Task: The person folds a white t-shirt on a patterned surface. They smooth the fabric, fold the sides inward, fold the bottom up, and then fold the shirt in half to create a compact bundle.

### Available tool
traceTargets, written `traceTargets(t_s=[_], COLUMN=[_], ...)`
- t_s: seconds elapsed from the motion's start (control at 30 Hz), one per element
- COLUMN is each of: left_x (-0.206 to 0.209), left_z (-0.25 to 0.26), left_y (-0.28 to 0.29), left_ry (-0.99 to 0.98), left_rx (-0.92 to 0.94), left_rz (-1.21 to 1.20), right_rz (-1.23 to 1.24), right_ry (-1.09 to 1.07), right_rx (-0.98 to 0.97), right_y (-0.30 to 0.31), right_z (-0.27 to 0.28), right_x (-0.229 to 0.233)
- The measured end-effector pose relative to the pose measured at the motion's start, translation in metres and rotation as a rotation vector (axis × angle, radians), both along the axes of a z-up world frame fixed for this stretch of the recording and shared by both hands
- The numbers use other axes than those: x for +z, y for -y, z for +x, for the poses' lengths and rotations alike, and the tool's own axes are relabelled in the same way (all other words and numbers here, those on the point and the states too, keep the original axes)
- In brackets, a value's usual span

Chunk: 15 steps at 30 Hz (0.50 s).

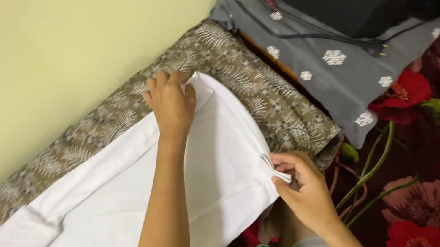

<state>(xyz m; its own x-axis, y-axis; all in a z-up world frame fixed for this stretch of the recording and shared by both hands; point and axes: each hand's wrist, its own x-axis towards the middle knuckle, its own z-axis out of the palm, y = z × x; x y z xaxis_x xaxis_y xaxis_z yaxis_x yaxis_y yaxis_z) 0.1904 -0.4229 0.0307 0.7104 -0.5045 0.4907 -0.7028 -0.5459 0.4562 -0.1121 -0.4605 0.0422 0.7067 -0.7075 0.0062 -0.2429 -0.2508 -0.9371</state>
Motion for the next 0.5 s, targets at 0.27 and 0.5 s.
traceTargets(t_s=[0.27,0.5], left_x=[0.034,0.040], left_z=[-0.003,-0.005], left_y=[-0.090,-0.190], left_ry=[-0.548,-0.825], left_rx=[-0.046,-0.038], left_rz=[-0.353,-0.715], right_rz=[-0.292,-0.351], right_ry=[0.139,0.284], right_rx=[0.354,0.679], right_y=[-0.067,-0.137], right_z=[0.022,0.039], right_x=[0.025,0.031])
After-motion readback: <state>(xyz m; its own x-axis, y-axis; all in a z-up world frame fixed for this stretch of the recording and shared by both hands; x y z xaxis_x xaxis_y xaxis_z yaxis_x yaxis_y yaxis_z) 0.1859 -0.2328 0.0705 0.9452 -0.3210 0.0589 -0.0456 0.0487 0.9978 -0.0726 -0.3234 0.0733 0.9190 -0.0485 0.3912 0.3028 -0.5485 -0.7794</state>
